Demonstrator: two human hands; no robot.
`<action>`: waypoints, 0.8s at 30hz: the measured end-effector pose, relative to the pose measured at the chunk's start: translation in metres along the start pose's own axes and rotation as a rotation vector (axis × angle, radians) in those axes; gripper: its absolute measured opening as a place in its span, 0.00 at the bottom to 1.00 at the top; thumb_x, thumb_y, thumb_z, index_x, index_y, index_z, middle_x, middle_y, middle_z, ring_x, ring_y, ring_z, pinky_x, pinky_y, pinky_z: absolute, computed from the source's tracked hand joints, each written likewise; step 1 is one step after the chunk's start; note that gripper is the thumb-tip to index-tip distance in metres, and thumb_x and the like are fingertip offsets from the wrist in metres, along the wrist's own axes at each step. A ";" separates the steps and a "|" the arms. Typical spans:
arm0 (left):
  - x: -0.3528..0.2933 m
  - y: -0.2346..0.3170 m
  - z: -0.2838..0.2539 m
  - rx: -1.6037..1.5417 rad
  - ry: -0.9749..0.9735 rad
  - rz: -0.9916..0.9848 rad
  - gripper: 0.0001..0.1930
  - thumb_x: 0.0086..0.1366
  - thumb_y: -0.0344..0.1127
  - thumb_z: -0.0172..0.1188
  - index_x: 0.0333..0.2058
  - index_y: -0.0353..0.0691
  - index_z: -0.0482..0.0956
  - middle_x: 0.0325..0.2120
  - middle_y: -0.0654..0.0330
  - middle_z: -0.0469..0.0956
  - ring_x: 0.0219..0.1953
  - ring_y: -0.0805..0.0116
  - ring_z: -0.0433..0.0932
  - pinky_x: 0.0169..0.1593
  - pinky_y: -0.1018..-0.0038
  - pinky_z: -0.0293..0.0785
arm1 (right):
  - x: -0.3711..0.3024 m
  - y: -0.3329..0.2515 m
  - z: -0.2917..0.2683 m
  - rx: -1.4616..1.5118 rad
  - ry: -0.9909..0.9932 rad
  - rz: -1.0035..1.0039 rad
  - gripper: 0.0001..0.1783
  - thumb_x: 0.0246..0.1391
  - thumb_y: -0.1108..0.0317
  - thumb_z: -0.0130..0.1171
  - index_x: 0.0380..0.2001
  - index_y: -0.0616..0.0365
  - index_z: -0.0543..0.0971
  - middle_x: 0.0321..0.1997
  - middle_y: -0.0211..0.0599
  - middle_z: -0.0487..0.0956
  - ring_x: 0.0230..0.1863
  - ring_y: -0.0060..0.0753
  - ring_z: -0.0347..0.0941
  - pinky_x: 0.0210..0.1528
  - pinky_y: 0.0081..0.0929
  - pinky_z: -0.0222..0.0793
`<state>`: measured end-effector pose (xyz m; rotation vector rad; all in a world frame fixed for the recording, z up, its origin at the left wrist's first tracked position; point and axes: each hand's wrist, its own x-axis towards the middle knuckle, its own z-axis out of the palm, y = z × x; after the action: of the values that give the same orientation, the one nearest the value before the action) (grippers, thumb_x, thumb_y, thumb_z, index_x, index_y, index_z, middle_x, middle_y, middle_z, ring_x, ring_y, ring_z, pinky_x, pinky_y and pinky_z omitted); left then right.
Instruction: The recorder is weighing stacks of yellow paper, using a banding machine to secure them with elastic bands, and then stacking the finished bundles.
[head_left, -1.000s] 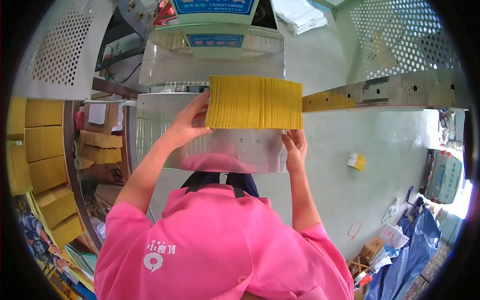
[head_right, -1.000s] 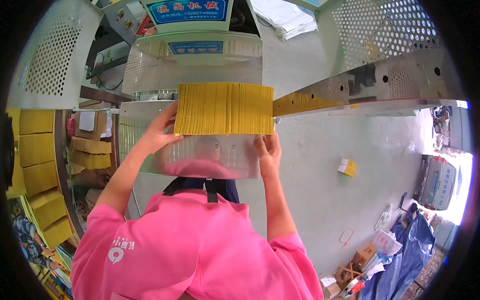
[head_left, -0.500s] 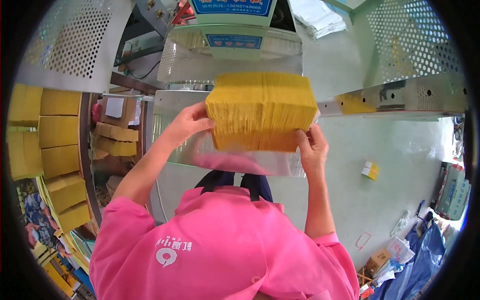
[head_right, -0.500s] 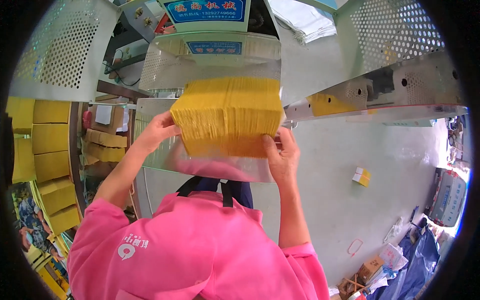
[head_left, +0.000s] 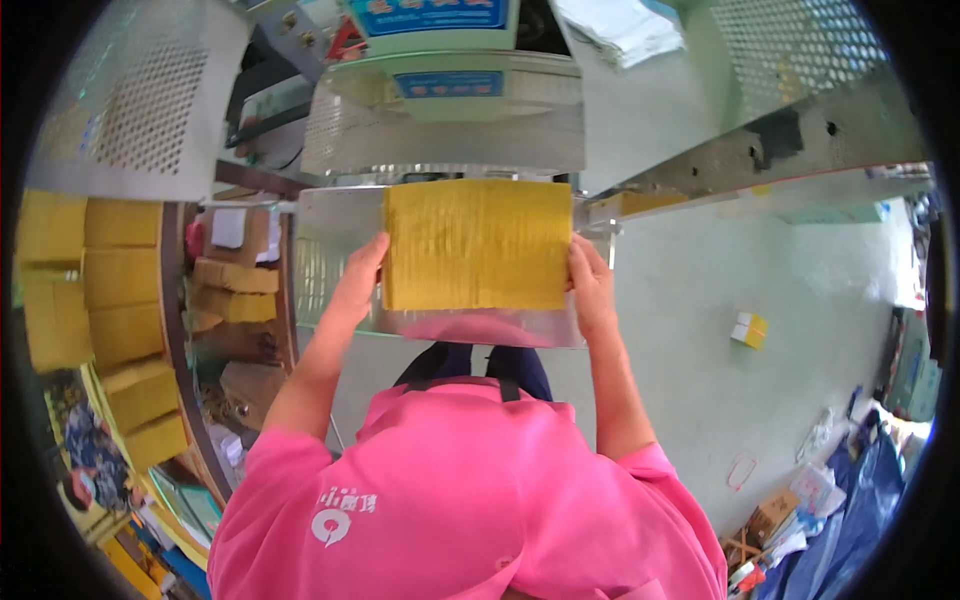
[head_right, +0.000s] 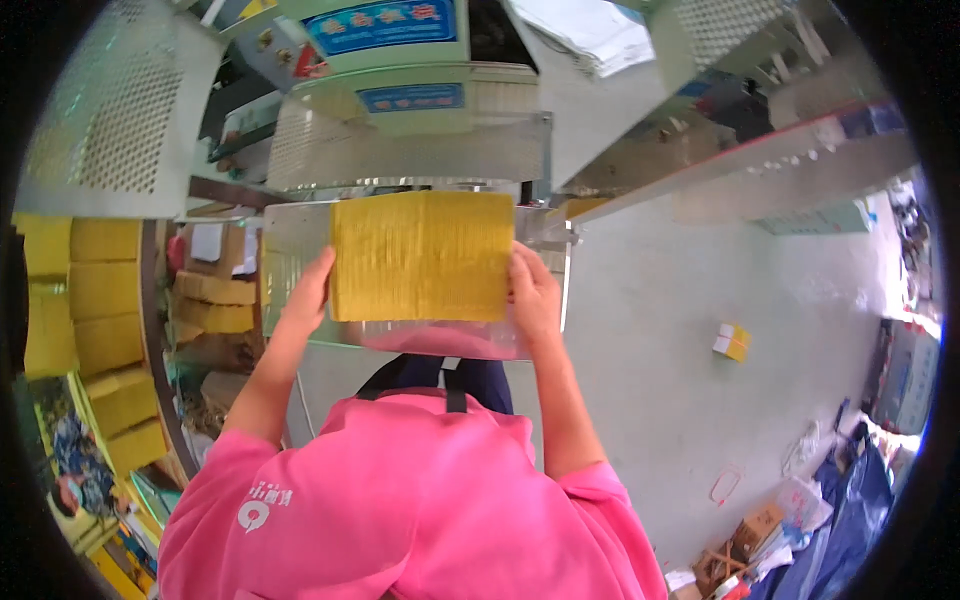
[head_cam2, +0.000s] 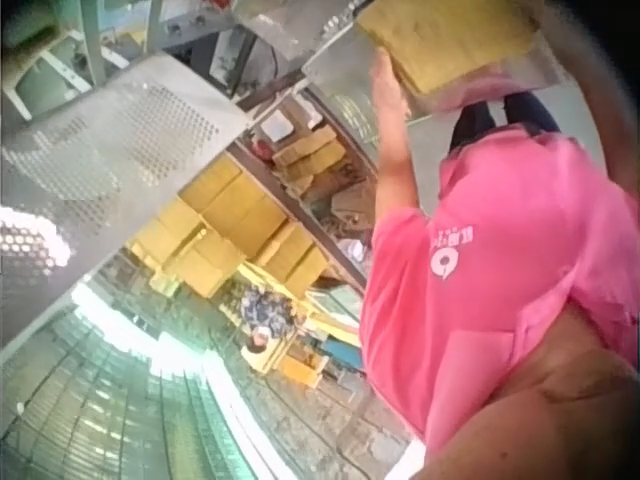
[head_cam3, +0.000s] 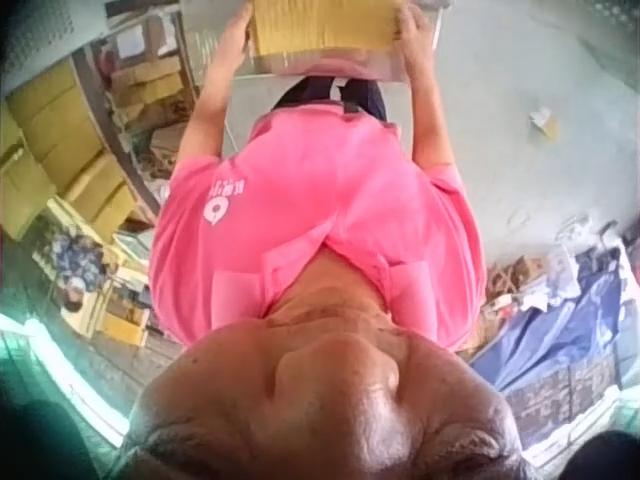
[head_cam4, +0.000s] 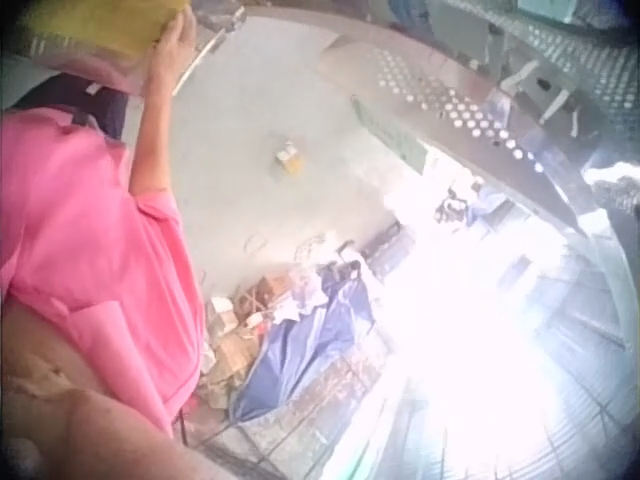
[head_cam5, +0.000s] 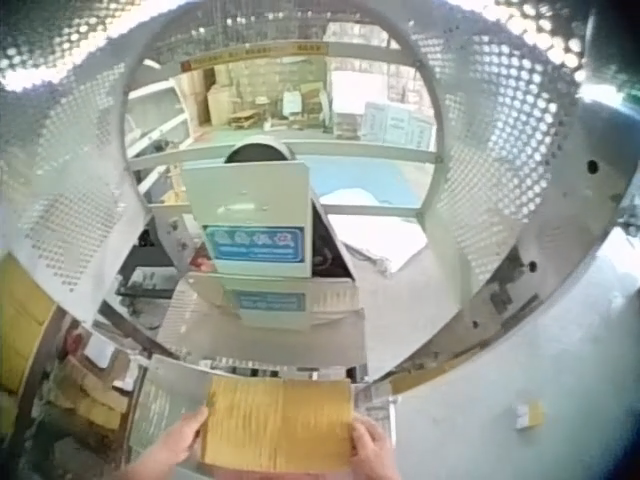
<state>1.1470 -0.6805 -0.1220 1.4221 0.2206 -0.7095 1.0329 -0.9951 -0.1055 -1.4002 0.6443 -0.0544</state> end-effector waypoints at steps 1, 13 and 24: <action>0.000 -0.006 0.000 0.004 0.031 0.006 0.27 0.70 0.56 0.49 0.52 0.37 0.75 0.44 0.60 0.78 0.46 0.74 0.74 0.48 0.73 0.70 | -0.002 0.002 -0.004 0.033 0.026 0.017 0.18 0.64 0.60 0.51 0.53 0.57 0.77 0.30 0.20 0.74 0.26 0.10 0.62 0.27 0.14 0.62; -0.001 -0.009 0.054 -0.396 0.023 0.090 0.28 0.69 0.55 0.50 0.55 0.37 0.70 0.49 0.59 0.75 0.51 0.70 0.73 0.55 0.72 0.68 | 0.002 0.023 0.004 0.314 -0.045 -0.067 0.26 0.68 0.54 0.42 0.61 0.58 0.66 0.61 0.34 0.68 0.62 0.31 0.63 0.65 0.30 0.56; 0.011 -0.029 0.044 -0.434 0.066 0.098 0.27 0.70 0.51 0.47 0.59 0.37 0.66 0.55 0.57 0.70 0.56 0.67 0.69 0.58 0.68 0.65 | 0.002 0.007 0.028 0.447 -0.046 -0.056 0.29 0.67 0.55 0.41 0.66 0.56 0.60 0.67 0.35 0.63 0.68 0.33 0.56 0.69 0.32 0.51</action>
<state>1.1276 -0.7257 -0.1442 1.0337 0.3323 -0.4972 1.0449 -0.9700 -0.1122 -0.9840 0.5158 -0.1977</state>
